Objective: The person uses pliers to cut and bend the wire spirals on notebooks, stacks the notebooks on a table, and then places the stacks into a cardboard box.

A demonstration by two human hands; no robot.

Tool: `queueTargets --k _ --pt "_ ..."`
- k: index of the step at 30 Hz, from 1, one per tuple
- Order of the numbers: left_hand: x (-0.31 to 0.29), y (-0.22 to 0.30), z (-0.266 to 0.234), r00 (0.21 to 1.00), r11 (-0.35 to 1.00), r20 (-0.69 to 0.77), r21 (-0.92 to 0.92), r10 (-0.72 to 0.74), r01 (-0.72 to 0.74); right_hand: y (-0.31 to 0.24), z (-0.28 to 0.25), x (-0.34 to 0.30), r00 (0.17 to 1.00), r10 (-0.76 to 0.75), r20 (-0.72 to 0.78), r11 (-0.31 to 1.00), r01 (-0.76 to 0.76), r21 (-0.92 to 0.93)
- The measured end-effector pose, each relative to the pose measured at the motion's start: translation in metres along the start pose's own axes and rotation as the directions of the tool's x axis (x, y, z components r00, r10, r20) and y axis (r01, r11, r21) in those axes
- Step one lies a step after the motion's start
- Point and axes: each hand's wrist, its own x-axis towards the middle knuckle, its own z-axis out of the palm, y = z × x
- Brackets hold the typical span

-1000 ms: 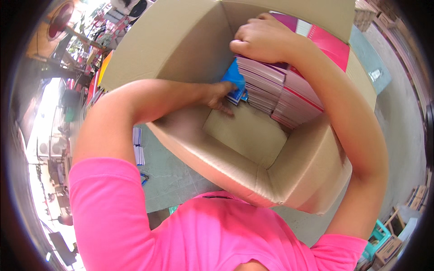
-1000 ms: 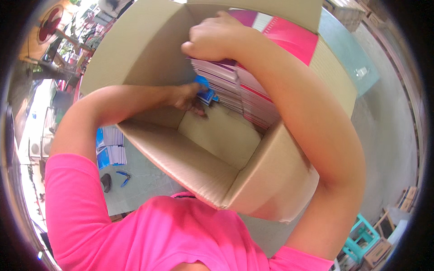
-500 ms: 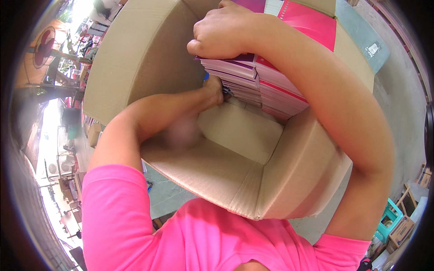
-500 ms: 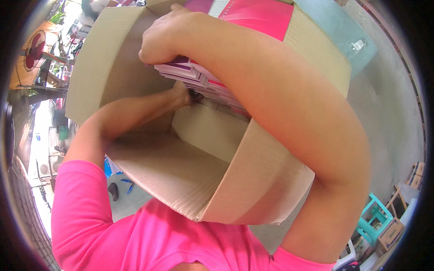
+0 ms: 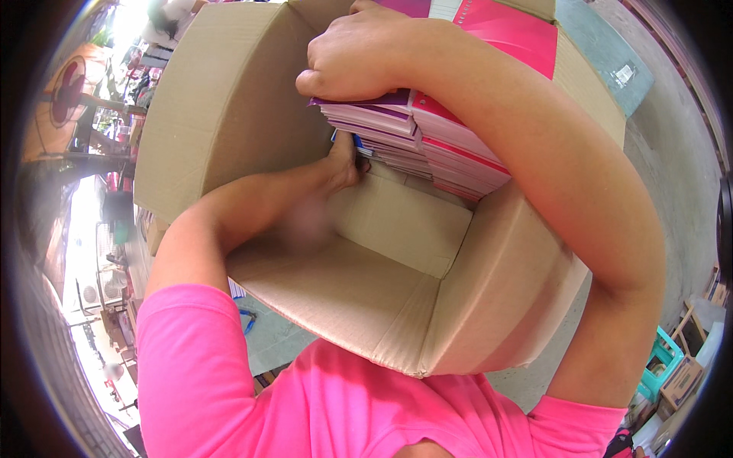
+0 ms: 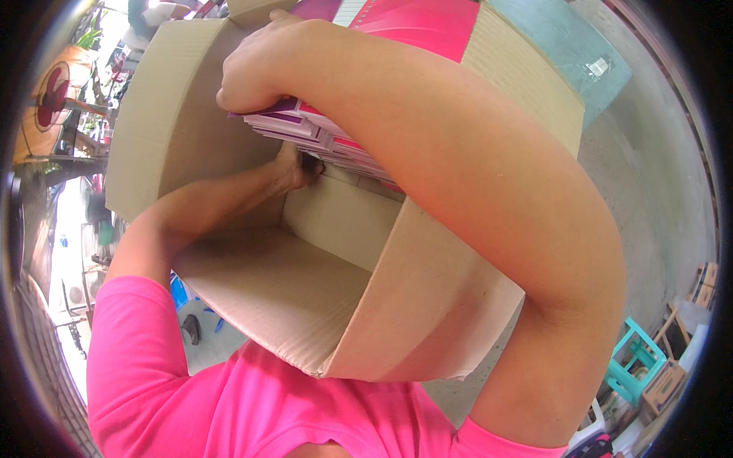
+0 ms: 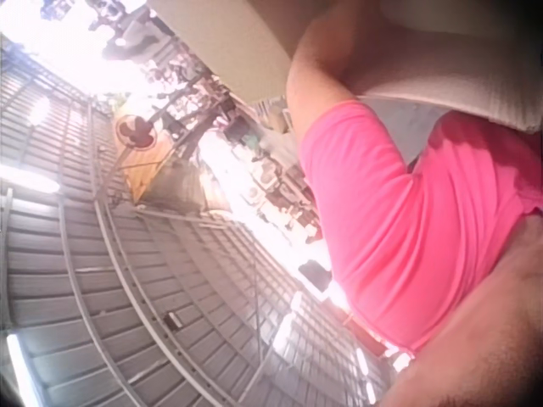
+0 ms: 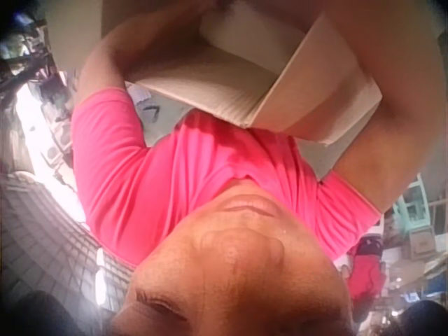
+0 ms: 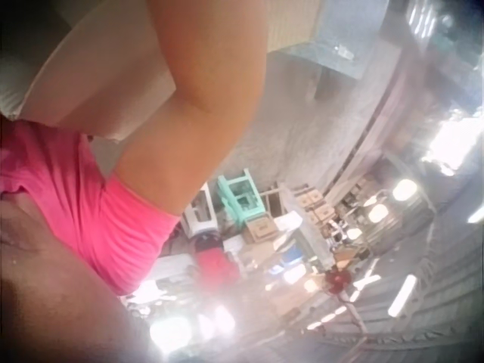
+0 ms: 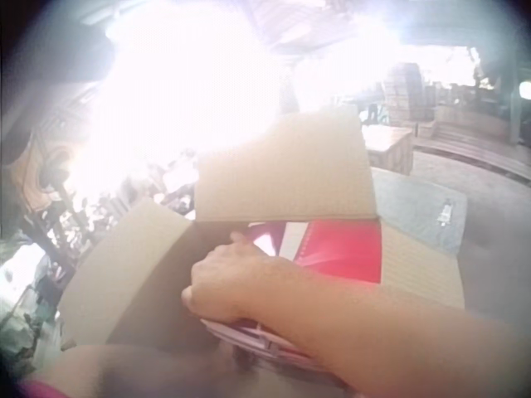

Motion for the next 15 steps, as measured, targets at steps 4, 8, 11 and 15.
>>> queueTargets --k 4,8,11,15 --pt "-0.007 0.002 0.003 0.999 1.0 0.04 -0.026 0.012 -0.011 0.003 -0.001 -0.001 1.0 -0.009 0.027 1.0 0.009 -0.005" --pt "0.0 0.0 -0.011 0.993 1.0 0.117 0.019 -0.014 0.012 0.0 -0.003 -0.002 1.0 -0.016 0.025 1.0 0.016 0.0" --pt "-0.004 0.001 -0.012 0.981 0.997 0.181 0.056 -0.07 0.061 0.003 -0.003 -0.004 1.0 -0.014 0.009 1.0 0.014 0.001" --pt "-0.005 0.0 -0.017 0.982 0.99 0.154 0.104 -0.108 0.092 0.0 -0.023 -0.022 0.998 -0.064 0.029 0.997 0.063 0.044"
